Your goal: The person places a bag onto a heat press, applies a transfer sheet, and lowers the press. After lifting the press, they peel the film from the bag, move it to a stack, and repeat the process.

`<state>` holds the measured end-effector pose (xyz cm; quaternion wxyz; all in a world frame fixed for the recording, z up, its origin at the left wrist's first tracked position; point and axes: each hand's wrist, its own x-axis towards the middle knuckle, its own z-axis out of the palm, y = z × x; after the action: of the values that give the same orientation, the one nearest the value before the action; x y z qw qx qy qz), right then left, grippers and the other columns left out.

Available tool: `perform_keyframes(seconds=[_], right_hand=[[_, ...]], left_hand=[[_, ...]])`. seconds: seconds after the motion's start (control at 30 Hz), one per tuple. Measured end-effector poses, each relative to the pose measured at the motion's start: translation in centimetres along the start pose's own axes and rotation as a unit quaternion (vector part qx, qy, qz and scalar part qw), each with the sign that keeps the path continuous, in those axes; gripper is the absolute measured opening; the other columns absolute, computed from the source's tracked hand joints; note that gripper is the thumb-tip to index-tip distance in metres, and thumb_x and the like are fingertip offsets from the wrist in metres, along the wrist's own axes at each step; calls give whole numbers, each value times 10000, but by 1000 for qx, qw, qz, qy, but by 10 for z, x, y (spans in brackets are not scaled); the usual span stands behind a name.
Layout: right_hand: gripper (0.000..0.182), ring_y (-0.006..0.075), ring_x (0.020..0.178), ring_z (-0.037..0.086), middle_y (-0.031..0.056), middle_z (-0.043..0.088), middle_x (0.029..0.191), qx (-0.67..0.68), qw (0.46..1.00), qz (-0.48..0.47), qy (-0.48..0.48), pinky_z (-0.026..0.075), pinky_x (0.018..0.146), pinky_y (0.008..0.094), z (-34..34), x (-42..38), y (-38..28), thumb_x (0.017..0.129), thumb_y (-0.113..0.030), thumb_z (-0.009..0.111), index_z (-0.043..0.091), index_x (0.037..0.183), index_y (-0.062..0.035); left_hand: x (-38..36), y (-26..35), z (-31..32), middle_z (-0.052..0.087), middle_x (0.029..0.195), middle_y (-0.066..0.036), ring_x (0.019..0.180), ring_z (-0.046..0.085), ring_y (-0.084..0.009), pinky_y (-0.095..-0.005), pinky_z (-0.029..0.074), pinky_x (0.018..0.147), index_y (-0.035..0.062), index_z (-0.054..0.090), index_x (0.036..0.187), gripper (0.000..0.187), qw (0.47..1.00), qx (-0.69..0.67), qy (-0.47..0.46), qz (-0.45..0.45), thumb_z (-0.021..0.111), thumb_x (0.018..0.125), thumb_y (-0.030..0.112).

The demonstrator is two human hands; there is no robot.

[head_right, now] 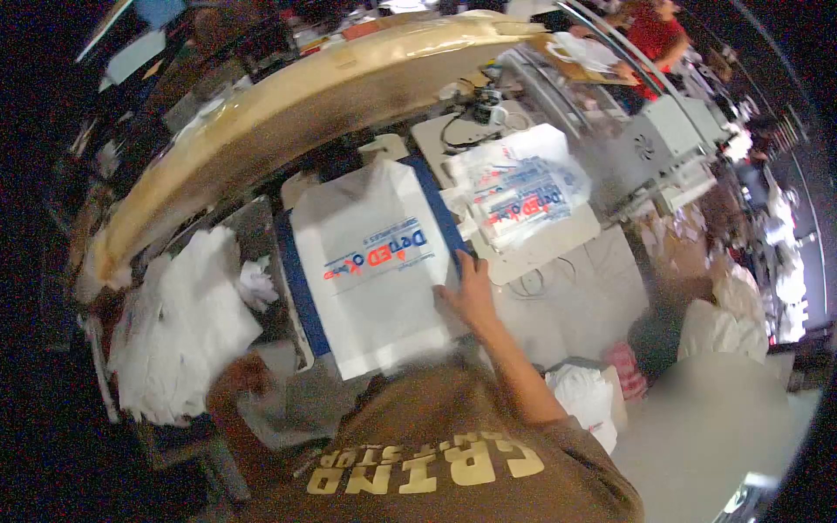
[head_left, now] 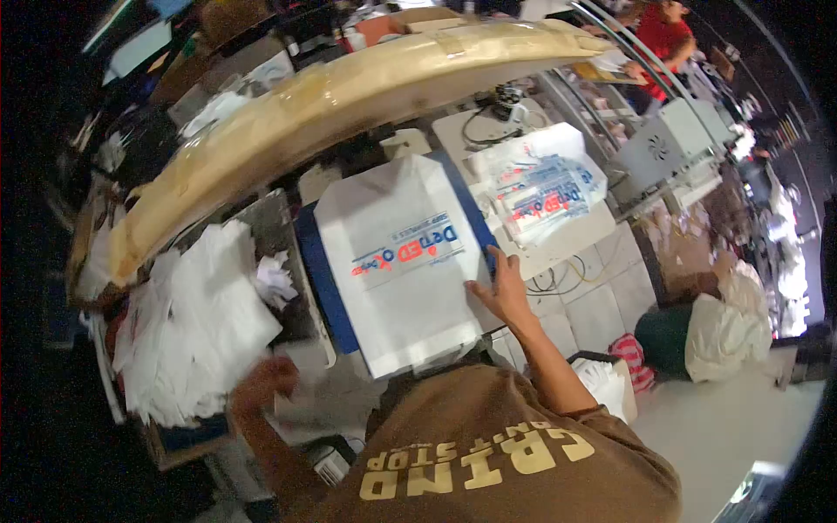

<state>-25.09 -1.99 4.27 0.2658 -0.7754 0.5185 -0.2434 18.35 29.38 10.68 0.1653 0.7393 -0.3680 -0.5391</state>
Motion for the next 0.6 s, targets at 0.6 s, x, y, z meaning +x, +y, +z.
perform_keyframes(seconds=[0.6], right_hand=[[503, 212, 1276, 527, 152, 597, 1369, 423, 832, 244, 263, 402, 1100, 352, -115, -200, 134, 911, -58, 669, 545, 1396, -14]], left_hand=[[120, -195, 184, 695, 839, -58, 707, 644, -162, -357, 529, 688, 32, 662, 904, 262, 944, 308, -113, -35, 647, 934, 292]])
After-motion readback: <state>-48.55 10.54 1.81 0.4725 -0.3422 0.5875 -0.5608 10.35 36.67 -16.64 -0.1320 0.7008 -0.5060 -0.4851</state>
